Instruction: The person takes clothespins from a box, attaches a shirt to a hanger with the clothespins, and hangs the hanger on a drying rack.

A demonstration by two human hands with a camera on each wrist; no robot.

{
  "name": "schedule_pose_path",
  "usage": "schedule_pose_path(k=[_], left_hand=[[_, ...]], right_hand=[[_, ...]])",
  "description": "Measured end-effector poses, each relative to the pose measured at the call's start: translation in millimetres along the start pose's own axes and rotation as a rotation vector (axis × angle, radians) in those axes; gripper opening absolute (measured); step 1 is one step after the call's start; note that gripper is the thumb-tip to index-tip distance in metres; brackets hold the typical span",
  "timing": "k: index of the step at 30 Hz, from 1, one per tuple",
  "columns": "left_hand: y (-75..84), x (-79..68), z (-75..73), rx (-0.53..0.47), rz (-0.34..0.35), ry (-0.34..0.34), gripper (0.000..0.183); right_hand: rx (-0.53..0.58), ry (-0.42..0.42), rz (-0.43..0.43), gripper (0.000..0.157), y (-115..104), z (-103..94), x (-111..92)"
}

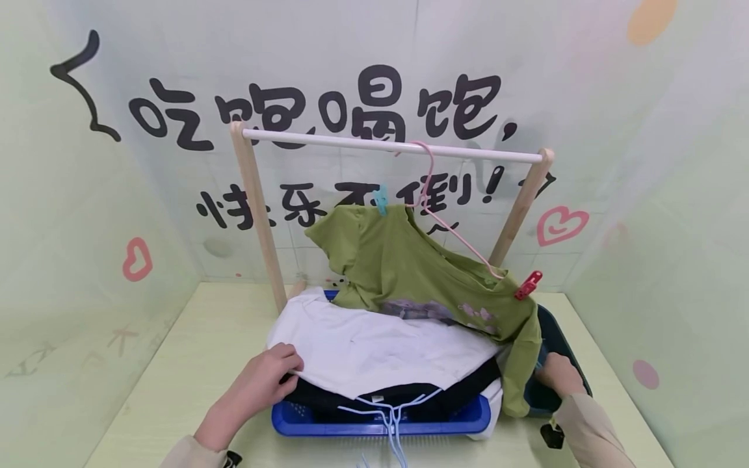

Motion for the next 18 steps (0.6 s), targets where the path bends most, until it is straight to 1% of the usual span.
schedule_pose_path(k=[3,7,8,12,15,18], left_hand=[[-0.8,-0.1,-1.0,0.000,0.037,0.029,0.016],[-1.9,-0.7,-3.1,0.008,0.061,0.083,0.014],[-2.0,-0.7,-3.7,0.007,0.064,0.095,0.015],[-1.9,0.1,-6.1,0.011,0.070,0.125,0.020],[-1.7,1.2,-8.4,0.014,0.084,0.144,0.018],[-1.8,2.4,-11.8,0.012,0.098,0.166,0.015]], right_hand=[[0.010,0.038,-0.046,0.026,-1.5,-4.3,-4.0],[0.047,0.130,-0.101,0.035,-3.2,-9.7,-9.1],[0.062,0.148,-0.106,0.035,-3.7,-11.0,-10.5],[0.114,0.219,-0.123,0.026,-7.0,-19.4,-21.5],[0.153,0.286,-0.148,0.029,-10.9,-27.2,-33.9],[0.190,0.382,-0.163,0.029,-14.0,-35.0,-48.6]])
Point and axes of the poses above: each hand's wrist, its own x-axis towards the middle knuckle, its own z-axis out of the palm, y = z × x, the point moved 6 cm from there along x, towards the middle knuckle, and after that the axes turned 7 degrees about -y, right-handed, at the moved point
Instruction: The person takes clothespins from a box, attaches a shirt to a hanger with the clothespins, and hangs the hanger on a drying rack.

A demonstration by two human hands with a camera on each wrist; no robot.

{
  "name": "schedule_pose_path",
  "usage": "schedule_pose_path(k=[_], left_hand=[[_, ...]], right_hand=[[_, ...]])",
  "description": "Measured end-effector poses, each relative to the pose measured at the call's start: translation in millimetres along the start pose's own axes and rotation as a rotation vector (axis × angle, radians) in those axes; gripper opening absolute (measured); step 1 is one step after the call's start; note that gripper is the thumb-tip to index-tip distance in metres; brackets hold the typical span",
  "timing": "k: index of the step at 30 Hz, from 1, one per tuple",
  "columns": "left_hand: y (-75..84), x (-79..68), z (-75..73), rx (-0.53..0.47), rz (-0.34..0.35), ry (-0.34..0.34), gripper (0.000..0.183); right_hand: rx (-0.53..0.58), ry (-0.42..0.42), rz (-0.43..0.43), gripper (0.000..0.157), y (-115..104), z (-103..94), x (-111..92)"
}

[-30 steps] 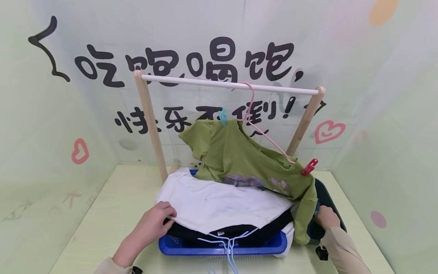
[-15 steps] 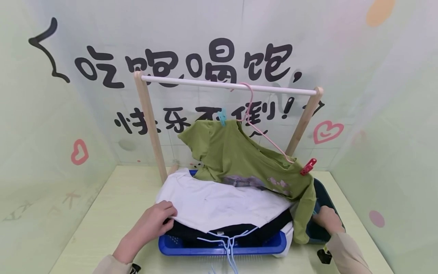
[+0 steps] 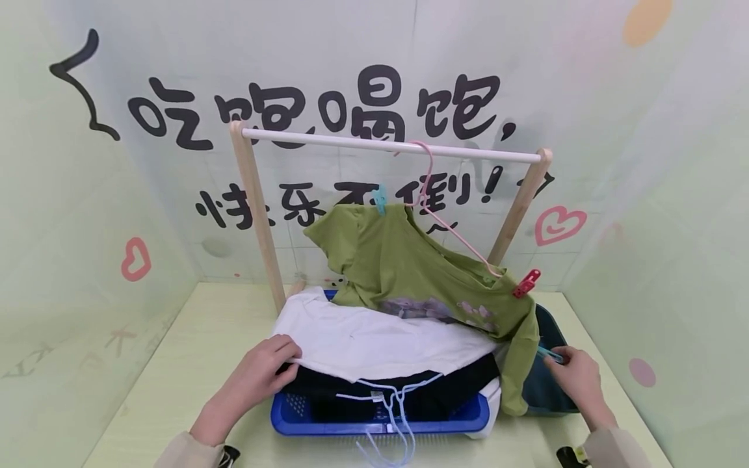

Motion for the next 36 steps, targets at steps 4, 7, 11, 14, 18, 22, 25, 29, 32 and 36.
schedule_pose_path(k=[4,7,11,14,18,22,25,29,32,36], left_hand=[[-0.1,1.7,-5.4,-0.003,0.018,0.044,0.008],[-0.4,2.7,-8.4,-0.003,0.034,0.078,0.010],[-0.1,3.7,-10.9,-0.004,0.040,0.101,0.036],[0.7,4.5,-11.1,-0.006,0.036,0.105,0.041],[0.9,5.1,-7.4,-0.003,0.011,0.086,0.043],[1.5,3.6,-5.2,-0.001,-0.022,0.078,0.044],[2.2,2.1,-5.6,-0.012,-0.037,0.083,0.043],[3.0,1.8,-6.7,-0.027,-0.054,0.088,0.042],[3.4,2.4,-7.6,-0.028,-0.068,0.094,0.043],[3.7,3.6,-9.5,-0.026,-0.079,0.119,0.043]], right_hand=[[0.030,0.150,-0.034,0.024,-9.4,-15.4,-15.0],[0.096,0.248,-0.052,0.022,-16.9,-24.6,-26.3],[0.197,0.338,-0.074,0.023,-27.8,-33.1,-39.3],[0.247,0.371,-0.090,0.027,-35.8,-37.6,-46.5],[0.309,0.401,-0.090,0.031,-45.5,-42.1,-55.6],[0.389,0.422,-0.147,0.033,-59.9,-45.0,-62.4],[0.453,0.427,-0.246,0.035,-72.0,-47.2,-65.7],[0.499,0.433,-0.333,0.037,-85.9,-50.6,-70.6],[0.532,0.435,-0.378,0.038,-97.4,-54.0,-75.5],[0.622,0.414,-0.465,0.038,-116.0,-57.0,-81.6]])
Point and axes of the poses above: each hand's wrist, its own x-axis towards the middle knuckle, its own z-axis out of the palm, y = z × x, the point moved 6 cm from there along x, towards the middle knuckle, and after that the axes turned 7 degrees about -y, right-handed, at the moved point
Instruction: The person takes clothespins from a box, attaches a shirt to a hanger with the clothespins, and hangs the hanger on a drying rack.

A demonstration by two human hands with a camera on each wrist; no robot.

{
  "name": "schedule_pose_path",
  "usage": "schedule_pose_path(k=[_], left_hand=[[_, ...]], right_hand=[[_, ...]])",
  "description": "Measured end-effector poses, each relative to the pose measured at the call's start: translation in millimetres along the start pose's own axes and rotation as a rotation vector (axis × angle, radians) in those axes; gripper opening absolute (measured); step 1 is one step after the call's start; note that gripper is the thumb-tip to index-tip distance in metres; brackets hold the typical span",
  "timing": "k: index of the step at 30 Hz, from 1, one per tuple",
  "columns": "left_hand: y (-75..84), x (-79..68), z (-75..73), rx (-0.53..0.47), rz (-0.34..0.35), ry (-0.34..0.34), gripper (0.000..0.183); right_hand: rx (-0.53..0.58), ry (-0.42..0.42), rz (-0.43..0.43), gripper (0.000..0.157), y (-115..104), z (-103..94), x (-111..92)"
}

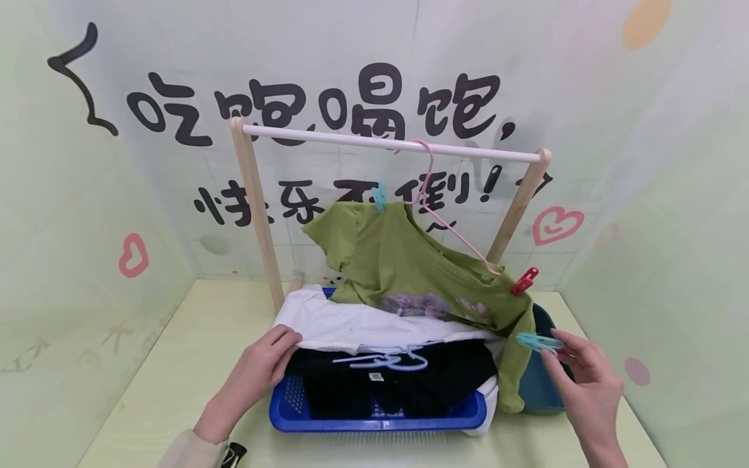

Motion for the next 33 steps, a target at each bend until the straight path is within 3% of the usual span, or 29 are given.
schedule_pose_path(k=[6,11,22,33], left_hand=[[1.6,2.1,-3.5,0.021,0.022,0.065,0.040],[3.7,4.9,-5.1,0.035,0.038,0.115,0.038],[11.1,10.0,-10.3,0.003,0.047,0.126,0.037],[19.6,12.0,-17.4,-0.011,0.049,0.170,0.034]], right_hand=[[0.292,-0.055,-0.123,0.037,-19.5,20.0,5.1],[0.382,-0.098,-0.172,0.037,-31.9,37.4,11.7],[0.352,-0.139,-0.100,0.037,-46.5,62.6,26.6],[0.335,-0.322,-0.110,0.032,-62.7,96.4,41.7]])
Point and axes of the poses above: each hand's wrist, its own x-axis towards the middle knuckle, its own z-axis out of the palm, y = z × x, the point moved 6 cm from there along x, towards the middle knuckle, and after that the axes turned 7 degrees about -y, right-handed, at the moved point
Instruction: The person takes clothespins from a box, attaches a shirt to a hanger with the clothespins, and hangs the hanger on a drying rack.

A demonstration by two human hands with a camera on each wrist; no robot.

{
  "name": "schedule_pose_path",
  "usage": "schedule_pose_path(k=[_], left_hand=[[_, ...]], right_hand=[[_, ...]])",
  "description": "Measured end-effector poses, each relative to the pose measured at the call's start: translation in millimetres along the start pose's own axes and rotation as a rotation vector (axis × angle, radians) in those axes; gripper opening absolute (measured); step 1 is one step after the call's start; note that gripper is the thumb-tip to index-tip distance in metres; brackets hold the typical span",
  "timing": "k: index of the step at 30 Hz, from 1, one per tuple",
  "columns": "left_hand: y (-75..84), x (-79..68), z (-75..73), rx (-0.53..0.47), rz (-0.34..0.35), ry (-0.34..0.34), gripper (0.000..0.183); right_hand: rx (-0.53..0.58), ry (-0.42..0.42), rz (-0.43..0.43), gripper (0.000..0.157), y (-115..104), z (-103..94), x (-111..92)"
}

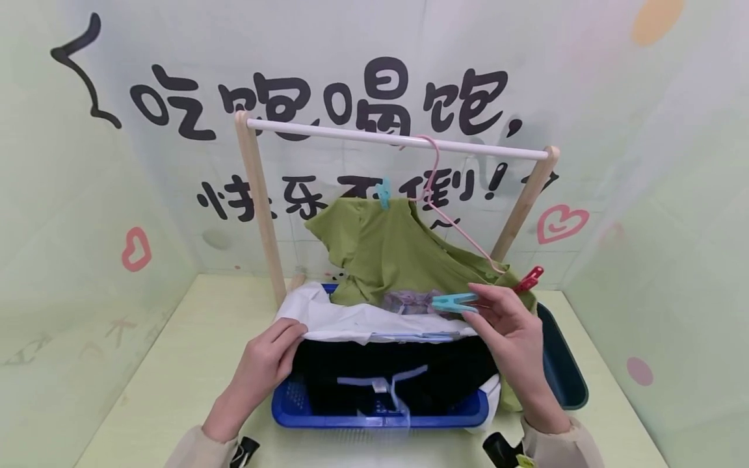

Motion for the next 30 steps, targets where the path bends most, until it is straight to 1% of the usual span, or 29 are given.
schedule_pose_path(k=[3,6,9,11,13,17,23,26,28,30], left_hand=[[-0.6,0.4,-0.8,-0.005,-0.006,0.006,0.034],[-1.4,-0.1,-1.5,-0.009,-0.017,0.000,0.035],[-2.4,-0.4,-2.4,-0.015,-0.025,-0.002,0.035],[-3.0,-1.0,-2.6,-0.017,-0.028,0.000,0.035],[-3.6,-1.6,-2.6,-0.018,-0.028,0.004,0.035],[-4.7,-2.5,-1.3,-0.031,-0.024,0.008,0.034],[-6.1,-0.6,0.3,-0.056,-0.039,-0.013,0.033],[-6.1,1.6,-0.3,-0.070,-0.044,-0.019,0.033],[-5.8,3.7,-0.7,-0.071,-0.043,-0.022,0.033],[-5.8,5.6,-1.2,-0.081,-0.043,-0.020,0.034]], right_hand=[[0.008,-0.065,-0.035,0.032,-1.4,12.1,7.1],[-0.016,-0.125,-0.070,0.033,-4.2,23.6,15.6],[-0.063,-0.180,-0.077,0.032,-5.9,33.2,27.5],[-0.094,-0.241,-0.070,0.031,-6.2,40.3,36.9],[-0.110,-0.319,-0.067,0.029,-7.0,48.5,46.8],[-0.118,-0.475,-0.056,0.027,-10.4,63.6,64.4],[-0.252,-0.635,0.007,0.021,-19.4,83.1,87.6],[-0.314,-0.685,0.022,0.018,-27.9,92.7,97.8],[-0.336,-0.690,0.019,0.017,-35.2,97.3,103.6],[-0.346,-0.683,-0.002,0.017,-42.3,101.3,107.5]])
Point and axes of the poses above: each hand's wrist, its own x-axis towards the middle knuckle, its own z-axis out of the palm, y = z × x, the point moved 6 cm from there along x, towards the middle knuckle, and after that the axes turned 7 degrees about -y, right-handed, at the moved point
